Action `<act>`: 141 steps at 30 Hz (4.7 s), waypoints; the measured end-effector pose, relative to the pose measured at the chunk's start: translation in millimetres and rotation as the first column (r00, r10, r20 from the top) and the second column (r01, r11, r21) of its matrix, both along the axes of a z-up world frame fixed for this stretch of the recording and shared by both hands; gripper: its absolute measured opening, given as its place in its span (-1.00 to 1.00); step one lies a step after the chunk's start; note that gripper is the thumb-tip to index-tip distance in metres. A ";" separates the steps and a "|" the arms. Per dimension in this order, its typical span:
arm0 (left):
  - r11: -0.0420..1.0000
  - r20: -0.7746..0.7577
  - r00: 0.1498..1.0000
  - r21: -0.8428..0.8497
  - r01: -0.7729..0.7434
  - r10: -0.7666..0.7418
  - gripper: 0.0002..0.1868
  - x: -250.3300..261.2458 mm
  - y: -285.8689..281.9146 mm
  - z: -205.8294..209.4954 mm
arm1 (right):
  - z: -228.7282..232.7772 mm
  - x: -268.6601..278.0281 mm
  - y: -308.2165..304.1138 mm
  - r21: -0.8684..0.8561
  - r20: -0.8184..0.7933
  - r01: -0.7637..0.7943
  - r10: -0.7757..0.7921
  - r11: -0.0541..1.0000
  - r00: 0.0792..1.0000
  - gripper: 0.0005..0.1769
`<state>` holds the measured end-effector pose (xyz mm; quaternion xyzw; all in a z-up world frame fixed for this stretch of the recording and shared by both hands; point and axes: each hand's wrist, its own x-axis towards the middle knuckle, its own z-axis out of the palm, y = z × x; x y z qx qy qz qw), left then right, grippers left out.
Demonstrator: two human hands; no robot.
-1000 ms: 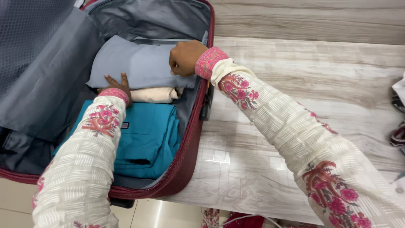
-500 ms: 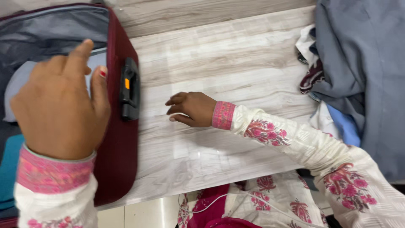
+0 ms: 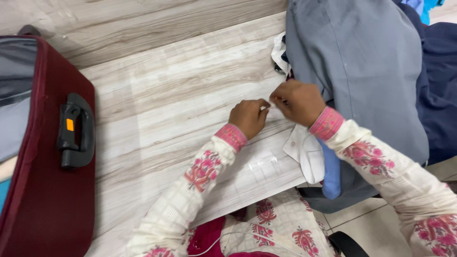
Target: The person folds various garments including pants and shirts by hand on a surface and places them into a suitcase.
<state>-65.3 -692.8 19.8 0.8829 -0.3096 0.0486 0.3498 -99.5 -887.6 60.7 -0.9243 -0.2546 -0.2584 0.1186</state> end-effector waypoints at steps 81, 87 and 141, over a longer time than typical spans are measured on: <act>0.944 -0.140 0.959 -0.260 0.206 -0.248 -0.78 8.0 101.8 -98.5 | -63.6 91.6 165.8 0.321 -0.507 -0.326 0.453 0.889 0.733 -0.17; 0.967 -0.364 0.931 -0.228 -0.115 0.025 -0.78 -16.1 183.1 -46.4 | -77.5 91.3 155.5 0.132 -0.400 -0.430 0.445 0.893 0.801 0.12; -0.150 -0.630 0.698 -0.697 -0.701 -0.341 -0.49 -100.4 138.6 -157.6 | -26.3 -91.0 89.8 0.233 -0.117 0.379 -0.361 0.896 0.925 -0.39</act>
